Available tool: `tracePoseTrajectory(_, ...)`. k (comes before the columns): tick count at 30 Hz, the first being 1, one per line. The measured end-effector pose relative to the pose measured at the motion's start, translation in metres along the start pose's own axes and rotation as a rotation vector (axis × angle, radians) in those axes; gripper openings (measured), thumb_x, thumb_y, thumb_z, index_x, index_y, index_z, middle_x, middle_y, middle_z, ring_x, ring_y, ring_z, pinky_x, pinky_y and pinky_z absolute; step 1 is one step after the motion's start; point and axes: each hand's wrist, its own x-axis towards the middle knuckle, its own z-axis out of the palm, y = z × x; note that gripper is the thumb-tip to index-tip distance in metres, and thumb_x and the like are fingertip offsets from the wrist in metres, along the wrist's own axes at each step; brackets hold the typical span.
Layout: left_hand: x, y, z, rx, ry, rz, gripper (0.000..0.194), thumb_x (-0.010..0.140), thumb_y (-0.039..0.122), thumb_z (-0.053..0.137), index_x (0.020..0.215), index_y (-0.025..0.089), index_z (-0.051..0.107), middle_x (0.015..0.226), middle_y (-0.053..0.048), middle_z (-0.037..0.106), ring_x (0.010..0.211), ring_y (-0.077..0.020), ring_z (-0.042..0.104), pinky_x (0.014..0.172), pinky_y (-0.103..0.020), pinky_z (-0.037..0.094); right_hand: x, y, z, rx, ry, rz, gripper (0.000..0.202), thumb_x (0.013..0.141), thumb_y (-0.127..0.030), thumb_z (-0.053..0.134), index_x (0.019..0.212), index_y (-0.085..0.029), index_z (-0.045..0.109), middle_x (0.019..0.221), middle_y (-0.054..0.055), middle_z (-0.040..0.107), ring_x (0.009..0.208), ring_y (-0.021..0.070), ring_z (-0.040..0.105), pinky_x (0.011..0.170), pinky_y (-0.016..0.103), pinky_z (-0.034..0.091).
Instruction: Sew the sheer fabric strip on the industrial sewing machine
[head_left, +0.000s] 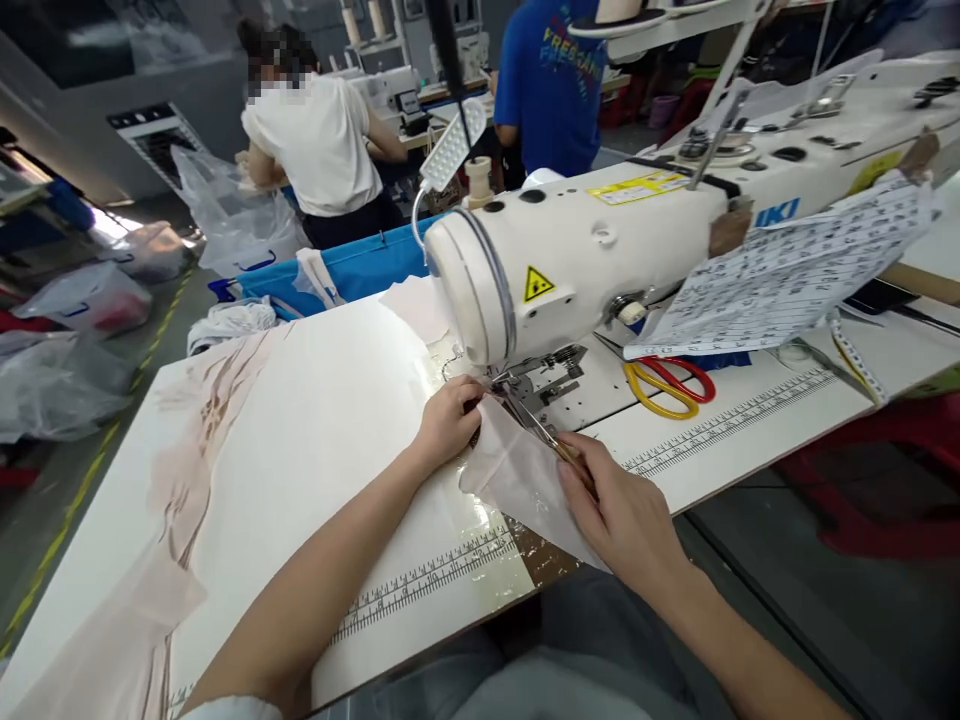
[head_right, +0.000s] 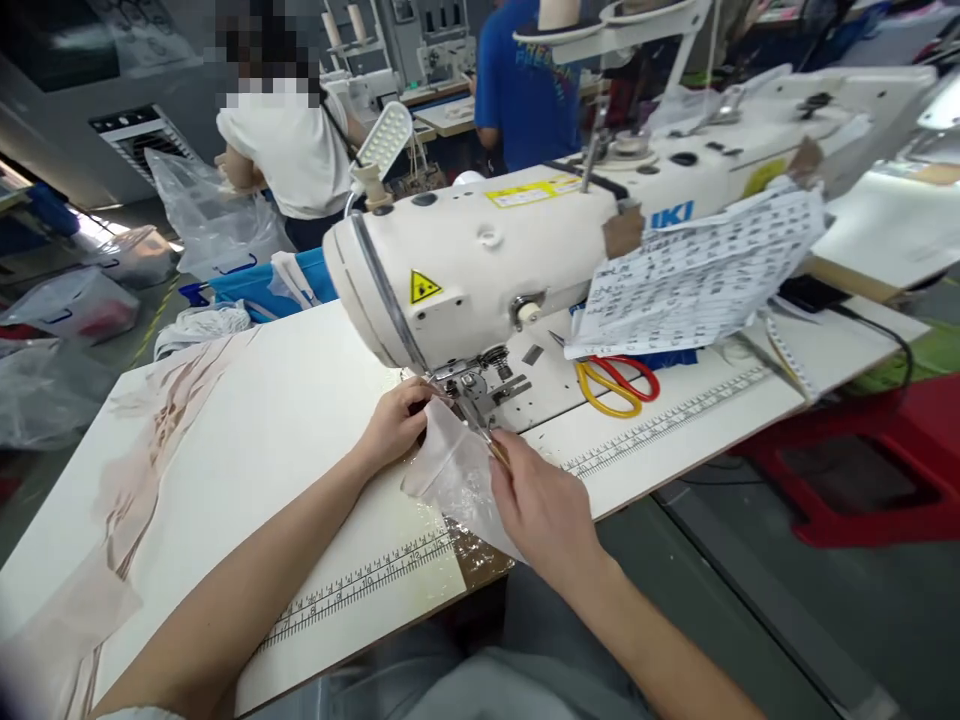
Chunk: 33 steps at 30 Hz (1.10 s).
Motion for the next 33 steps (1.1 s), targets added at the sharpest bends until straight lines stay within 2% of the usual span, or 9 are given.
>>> tracePoseTrajectory(4,0.001,0.003,-0.003,-0.034,0.006,0.038,0.018,0.088,0.021,0.053,0.084,0.020,0.070,0.094,-0.004,0.068,0.089,-0.0180,0.064,0.079,-0.029,0.053,0.014,0.001,0.012,-0.135,0.007,-0.115,0.033,0.103,-0.022,0.033,0.119,-0.012,0.060,0.102,0.011,0.074,0.074,0.0221,0.072,0.054,0.030,0.048)
tracePoseTrajectory(7,0.002,0.003,-0.003,-0.082,0.016,0.056,0.018,0.088,0.024,0.054,0.083,0.020,0.071,0.092,-0.004,0.068,0.087,-0.0178,0.064,0.080,-0.030,0.052,0.016,0.001,0.018,-0.185,0.008,-0.105,0.033,0.102,-0.019,0.036,0.117,-0.010,0.063,0.097,0.010,0.075,0.070,0.0209,0.071,0.051,0.029,0.044)
tracePoseTrajectory(10,0.003,0.001,-0.001,-0.122,0.010,0.012,0.017,0.085,0.025,0.056,0.082,0.021,0.072,0.092,-0.004,0.068,0.088,-0.0186,0.064,0.081,-0.030,0.051,0.016,0.002,0.020,-0.215,0.009,-0.067,0.030,0.101,-0.019,0.039,0.117,-0.012,0.064,0.092,0.007,0.075,0.067,0.0187,0.070,0.049,0.028,0.040)
tracePoseTrajectory(14,0.003,-0.001,0.001,-0.145,0.013,-0.026,0.016,0.083,0.026,0.057,0.082,0.022,0.073,0.093,-0.004,0.069,0.089,-0.0195,0.063,0.082,-0.031,0.050,0.017,0.003,0.021,-0.230,-0.002,-0.055,0.028,0.100,-0.018,0.042,0.118,-0.013,0.064,0.094,0.007,0.075,0.070,0.0181,0.070,0.052,0.027,0.040)
tracePoseTrajectory(22,0.003,-0.002,0.001,-0.137,0.014,-0.019,0.016,0.084,0.027,0.058,0.082,0.022,0.073,0.093,-0.004,0.069,0.089,-0.0201,0.063,0.082,-0.032,0.050,0.019,0.005,0.023,-0.229,0.021,-0.085,0.030,0.100,-0.019,0.041,0.118,-0.012,0.064,0.089,0.004,0.074,0.065,0.0180,0.068,0.050,0.030,0.039)
tracePoseTrajectory(33,0.002,-0.002,0.002,-0.092,0.037,0.004,0.017,0.084,0.028,0.056,0.084,0.022,0.072,0.092,-0.004,0.068,0.090,-0.0203,0.063,0.082,-0.033,0.049,0.020,0.002,0.022,-0.229,-0.009,-0.082,0.029,0.101,-0.019,0.042,0.120,-0.012,0.063,0.103,0.009,0.074,0.071,0.0180,0.070,0.055,0.028,0.045)
